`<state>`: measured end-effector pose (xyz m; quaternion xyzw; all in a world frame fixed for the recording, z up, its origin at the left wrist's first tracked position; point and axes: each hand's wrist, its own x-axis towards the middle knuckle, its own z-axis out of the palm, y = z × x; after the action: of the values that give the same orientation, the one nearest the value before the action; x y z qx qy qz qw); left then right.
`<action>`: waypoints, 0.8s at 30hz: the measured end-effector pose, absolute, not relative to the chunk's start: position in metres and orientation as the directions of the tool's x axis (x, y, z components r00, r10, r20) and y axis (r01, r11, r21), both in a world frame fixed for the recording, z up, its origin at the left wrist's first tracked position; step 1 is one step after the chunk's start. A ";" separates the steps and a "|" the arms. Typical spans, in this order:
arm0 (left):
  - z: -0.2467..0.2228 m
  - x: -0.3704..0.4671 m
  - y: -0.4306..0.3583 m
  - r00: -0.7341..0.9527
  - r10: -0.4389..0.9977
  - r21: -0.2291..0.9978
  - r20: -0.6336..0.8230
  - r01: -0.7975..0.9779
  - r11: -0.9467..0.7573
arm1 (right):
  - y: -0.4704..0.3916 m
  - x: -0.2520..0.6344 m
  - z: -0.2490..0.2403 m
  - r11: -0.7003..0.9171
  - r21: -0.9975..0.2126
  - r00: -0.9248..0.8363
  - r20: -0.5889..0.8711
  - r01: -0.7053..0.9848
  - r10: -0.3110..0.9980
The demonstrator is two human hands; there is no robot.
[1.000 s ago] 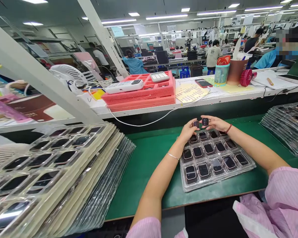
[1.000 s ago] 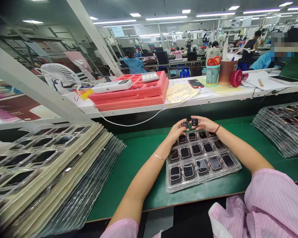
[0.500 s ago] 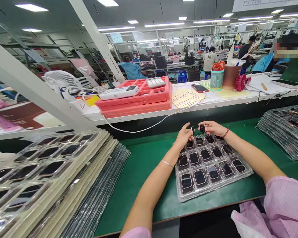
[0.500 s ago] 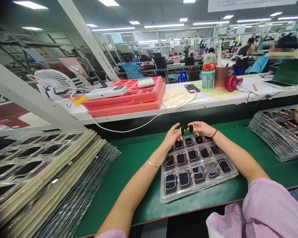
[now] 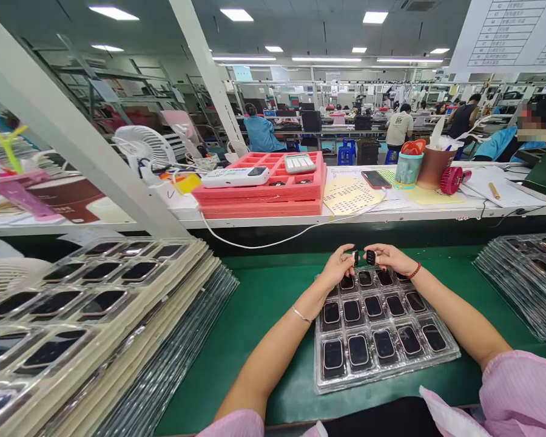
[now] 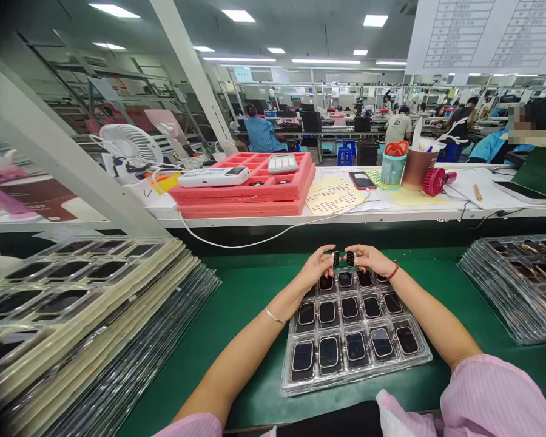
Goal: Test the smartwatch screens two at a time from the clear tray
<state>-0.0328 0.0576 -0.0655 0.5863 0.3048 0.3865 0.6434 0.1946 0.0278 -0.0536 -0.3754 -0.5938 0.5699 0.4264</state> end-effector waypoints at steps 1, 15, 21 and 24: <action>-0.065 -0.033 0.058 0.517 0.854 0.990 0.061 -0.138 0.013 | 0.028 0.195 -0.054 0.070 -0.997 -0.354 0.079 -0.039 0.932; -0.066 -0.030 0.061 0.525 0.849 0.982 0.060 -0.182 0.043 | 0.031 0.197 -0.057 0.066 -0.998 -0.316 0.065 -0.008 0.947; -0.062 -0.033 0.059 0.530 0.847 0.977 0.040 -0.197 0.077 | 0.027 0.198 -0.057 0.068 -0.994 -0.284 0.089 -0.080 0.955; -0.060 -0.036 0.057 0.541 0.841 0.972 0.020 -0.206 0.110 | 0.025 0.196 -0.054 0.043 -0.998 -0.321 0.059 -0.056 0.945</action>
<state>-0.0359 0.0572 -0.0595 0.5475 0.2898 0.3814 0.6861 0.1956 0.0245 -0.0545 -0.3864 -0.5756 0.5738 0.4360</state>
